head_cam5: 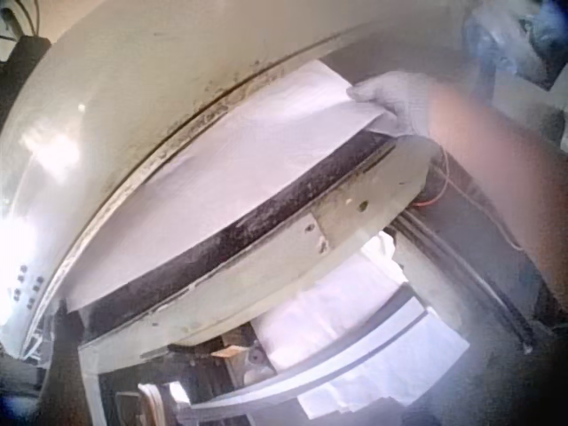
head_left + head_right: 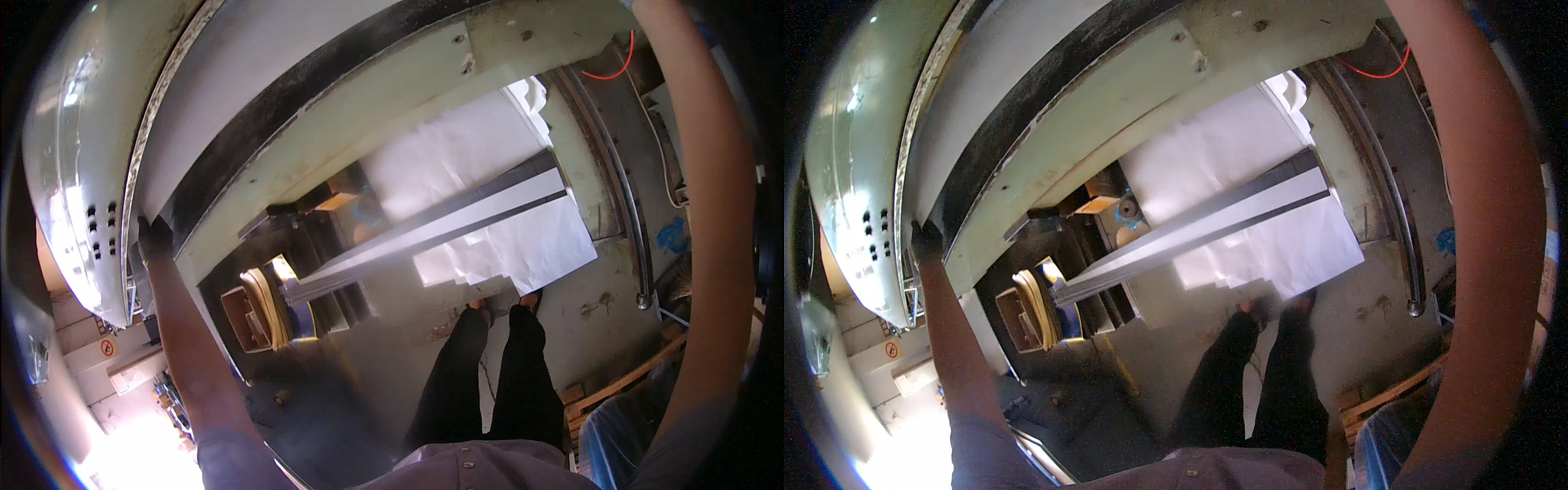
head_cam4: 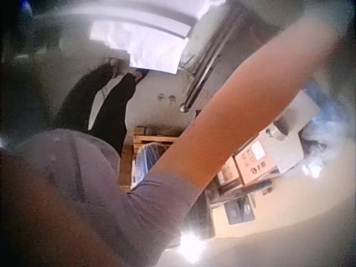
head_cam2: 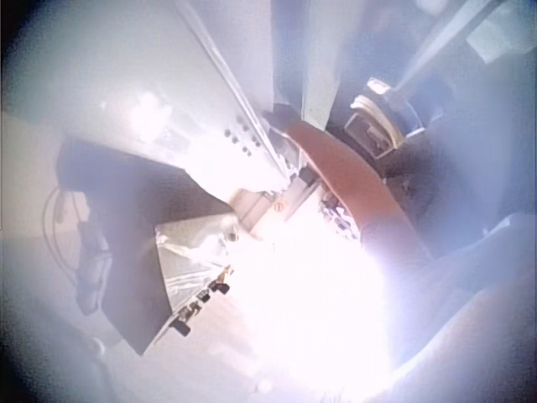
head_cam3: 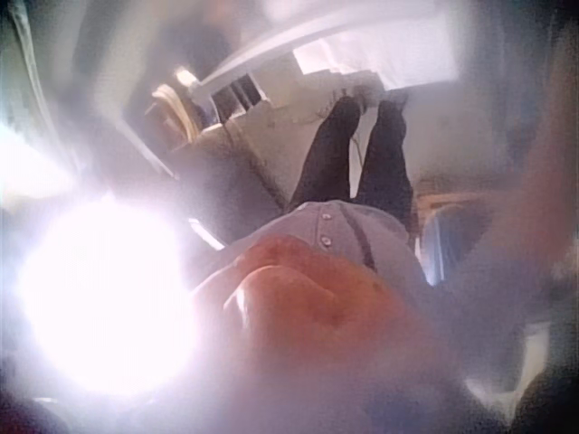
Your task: The person operates a cutting machine to process metal sheets, sorts and stacks the resulting pieces on a table, discards scrap material into a box, and then uses a large industrial press to bend a metal component.
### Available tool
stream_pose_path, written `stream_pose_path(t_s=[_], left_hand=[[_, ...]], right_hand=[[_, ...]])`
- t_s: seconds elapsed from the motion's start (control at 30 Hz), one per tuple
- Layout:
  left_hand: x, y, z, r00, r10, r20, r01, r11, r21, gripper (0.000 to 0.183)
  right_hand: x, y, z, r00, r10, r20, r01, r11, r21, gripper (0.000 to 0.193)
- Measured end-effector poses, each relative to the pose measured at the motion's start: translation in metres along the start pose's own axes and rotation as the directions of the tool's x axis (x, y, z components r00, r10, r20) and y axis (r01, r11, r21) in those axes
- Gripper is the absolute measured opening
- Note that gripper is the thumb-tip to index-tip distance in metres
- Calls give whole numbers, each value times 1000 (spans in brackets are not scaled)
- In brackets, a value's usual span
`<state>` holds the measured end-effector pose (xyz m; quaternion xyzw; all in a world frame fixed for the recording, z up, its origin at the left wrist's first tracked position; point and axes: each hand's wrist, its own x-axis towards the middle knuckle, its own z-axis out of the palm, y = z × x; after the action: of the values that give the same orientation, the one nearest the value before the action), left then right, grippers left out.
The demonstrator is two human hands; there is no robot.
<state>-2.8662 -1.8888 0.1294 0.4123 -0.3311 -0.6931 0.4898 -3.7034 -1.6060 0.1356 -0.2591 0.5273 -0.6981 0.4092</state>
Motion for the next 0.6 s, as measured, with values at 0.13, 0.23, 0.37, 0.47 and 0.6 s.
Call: stream_pose_path(t_s=[0.13,0.23,0.37,0.47,0.6], left_hand=[[63,-4,3,997,-51,66,34,-473,-880,52],[101,10,10,989,123,85,127,-991,-44,56],[107,3,21,949,314,6,297,-905,304,55],[123,-7,46,938,343,41,302,-872,385,54],[108,-8,40,925,379,18,333,-832,443,54]], right_hand=[[50,4,6,999,-47,-17,49,996,77,22],[118,19,4,994,0,114,-23,979,200,24],[127,27,53,981,-128,143,168,935,-313,30],[144,26,13,813,-266,517,357,930,-82,37],[120,20,-4,961,-127,247,68,970,234,43]])
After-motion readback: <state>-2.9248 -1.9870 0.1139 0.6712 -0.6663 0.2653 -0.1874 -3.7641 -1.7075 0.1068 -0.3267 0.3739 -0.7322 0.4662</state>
